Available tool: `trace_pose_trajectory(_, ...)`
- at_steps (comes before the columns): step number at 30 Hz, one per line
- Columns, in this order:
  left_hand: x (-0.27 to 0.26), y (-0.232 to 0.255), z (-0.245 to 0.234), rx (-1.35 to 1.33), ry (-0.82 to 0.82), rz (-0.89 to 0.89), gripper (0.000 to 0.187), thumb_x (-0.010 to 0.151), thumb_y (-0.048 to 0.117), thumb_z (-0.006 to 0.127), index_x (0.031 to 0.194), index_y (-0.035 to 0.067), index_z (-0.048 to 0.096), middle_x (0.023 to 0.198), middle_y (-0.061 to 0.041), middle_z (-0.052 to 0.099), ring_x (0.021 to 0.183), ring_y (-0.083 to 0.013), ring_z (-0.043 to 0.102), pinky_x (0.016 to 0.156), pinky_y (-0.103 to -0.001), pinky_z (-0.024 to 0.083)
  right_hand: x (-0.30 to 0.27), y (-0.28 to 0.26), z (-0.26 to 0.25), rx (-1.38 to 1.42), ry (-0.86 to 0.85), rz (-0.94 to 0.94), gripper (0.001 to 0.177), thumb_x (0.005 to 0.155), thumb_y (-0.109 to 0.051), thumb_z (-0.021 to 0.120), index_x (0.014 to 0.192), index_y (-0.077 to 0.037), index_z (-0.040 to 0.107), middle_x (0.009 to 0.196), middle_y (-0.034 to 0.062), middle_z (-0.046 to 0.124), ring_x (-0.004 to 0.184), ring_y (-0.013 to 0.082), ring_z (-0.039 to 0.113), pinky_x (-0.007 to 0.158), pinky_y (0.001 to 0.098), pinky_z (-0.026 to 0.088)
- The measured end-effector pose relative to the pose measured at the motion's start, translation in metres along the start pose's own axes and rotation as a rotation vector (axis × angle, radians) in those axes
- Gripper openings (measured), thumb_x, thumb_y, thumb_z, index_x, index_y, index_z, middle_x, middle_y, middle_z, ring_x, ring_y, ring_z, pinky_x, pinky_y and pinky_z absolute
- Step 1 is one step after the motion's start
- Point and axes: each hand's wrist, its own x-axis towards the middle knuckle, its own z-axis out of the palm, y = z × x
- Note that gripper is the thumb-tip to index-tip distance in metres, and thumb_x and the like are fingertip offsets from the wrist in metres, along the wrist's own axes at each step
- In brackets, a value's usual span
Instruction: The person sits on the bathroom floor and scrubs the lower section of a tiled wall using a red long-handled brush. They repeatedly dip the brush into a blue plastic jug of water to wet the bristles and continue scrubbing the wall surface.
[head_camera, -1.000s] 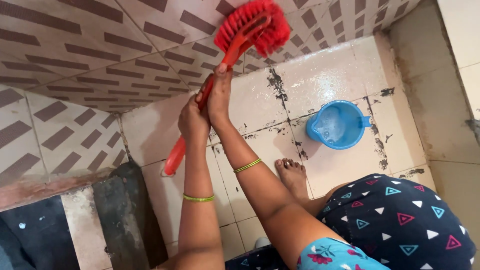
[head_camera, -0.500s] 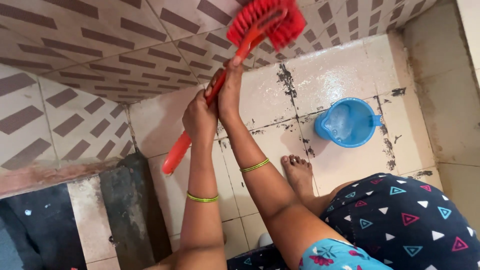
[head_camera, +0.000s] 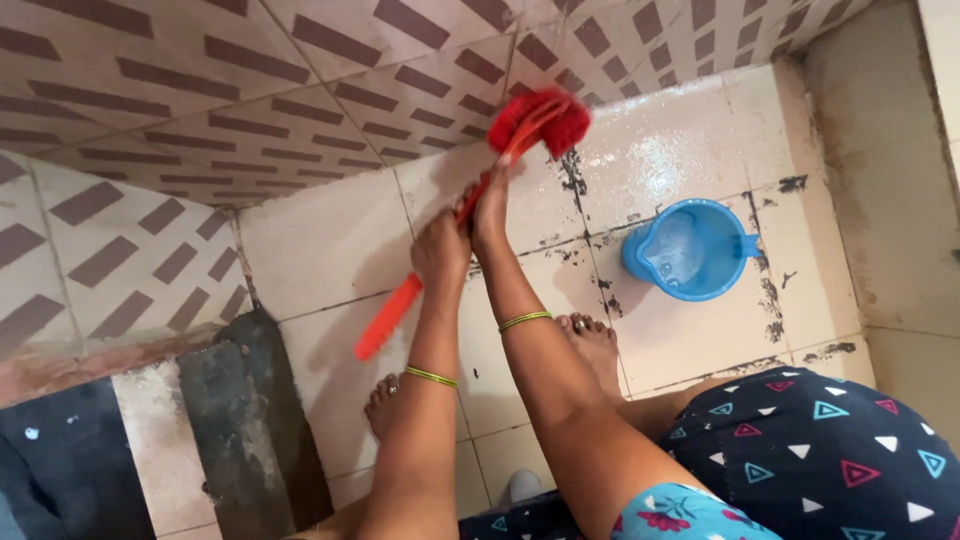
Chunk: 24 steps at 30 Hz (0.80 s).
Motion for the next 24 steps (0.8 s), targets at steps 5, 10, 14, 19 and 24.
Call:
trace_pose_trajectory(5, 0.018, 0.019, -0.036, -0.230, 0.120, 0.193, 0.020, 0.096, 0.024, 0.058, 0.103, 0.008, 0.068, 0.093, -0.019, 0.074, 0.090, -0.0400, 0.070, 0.079, -0.051, 0.052, -0.025, -0.048, 0.047, -0.016, -0.092, -0.413, 0.059, 0.096, -0.072, 0.045, 0.100, -0.013, 0.041, 0.062, 0.0021, 0.042, 0.044, 0.0156, 0.041, 0.041, 0.0312, 0.039)
trace_pose_trajectory(10, 0.024, 0.008, -0.008, -0.221, 0.072, 0.157, 0.023, 0.098, 0.025, 0.055, 0.098, 0.007, 0.069, 0.096, -0.018, 0.075, 0.094, -0.0411, 0.069, 0.081, -0.052, 0.052, -0.002, -0.020, 0.032, -0.007, 0.031, -0.290, 0.054, 0.098, -0.068, 0.041, 0.100, -0.014, 0.042, 0.059, -0.0001, 0.039, 0.041, 0.0136, 0.036, 0.037, 0.0303, 0.035)
trace_pose_trajectory(14, 0.015, -0.006, 0.030, -0.036, -0.077, 0.005, 0.035, 0.103, 0.036, 0.051, 0.096, 0.009, 0.071, 0.098, -0.017, 0.074, 0.094, -0.0413, 0.070, 0.083, -0.053, 0.052, 0.034, 0.015, -0.021, -0.094, 0.123, 0.072, 0.060, 0.099, -0.071, 0.038, 0.091, -0.012, 0.038, 0.057, 0.0017, 0.041, 0.041, 0.0176, 0.042, 0.037, 0.0341, 0.042)
trace_pose_trajectory(19, 0.014, 0.014, 0.008, -0.025, -0.111, 0.026, 0.034, 0.101, 0.038, 0.054, 0.098, 0.009, 0.072, 0.098, -0.017, 0.074, 0.093, -0.0396, 0.070, 0.082, -0.052, 0.053, 0.021, -0.009, -0.015, -0.116, 0.100, 0.080, 0.059, 0.094, -0.071, 0.043, 0.093, -0.012, 0.040, 0.061, 0.0036, 0.046, 0.044, 0.0190, 0.049, 0.040, 0.0355, 0.045)
trace_pose_trajectory(24, 0.020, 0.031, -0.049, -0.192, 0.045, 0.211, 0.026, 0.095, 0.031, 0.060, 0.103, 0.008, 0.070, 0.094, -0.018, 0.074, 0.091, -0.0394, 0.070, 0.079, -0.050, 0.053, -0.028, -0.061, 0.044, 0.039, -0.051, -0.351, 0.056, 0.100, -0.066, 0.050, 0.102, -0.012, 0.040, 0.070, 0.0030, 0.045, 0.051, 0.0143, 0.047, 0.047, 0.0301, 0.045)
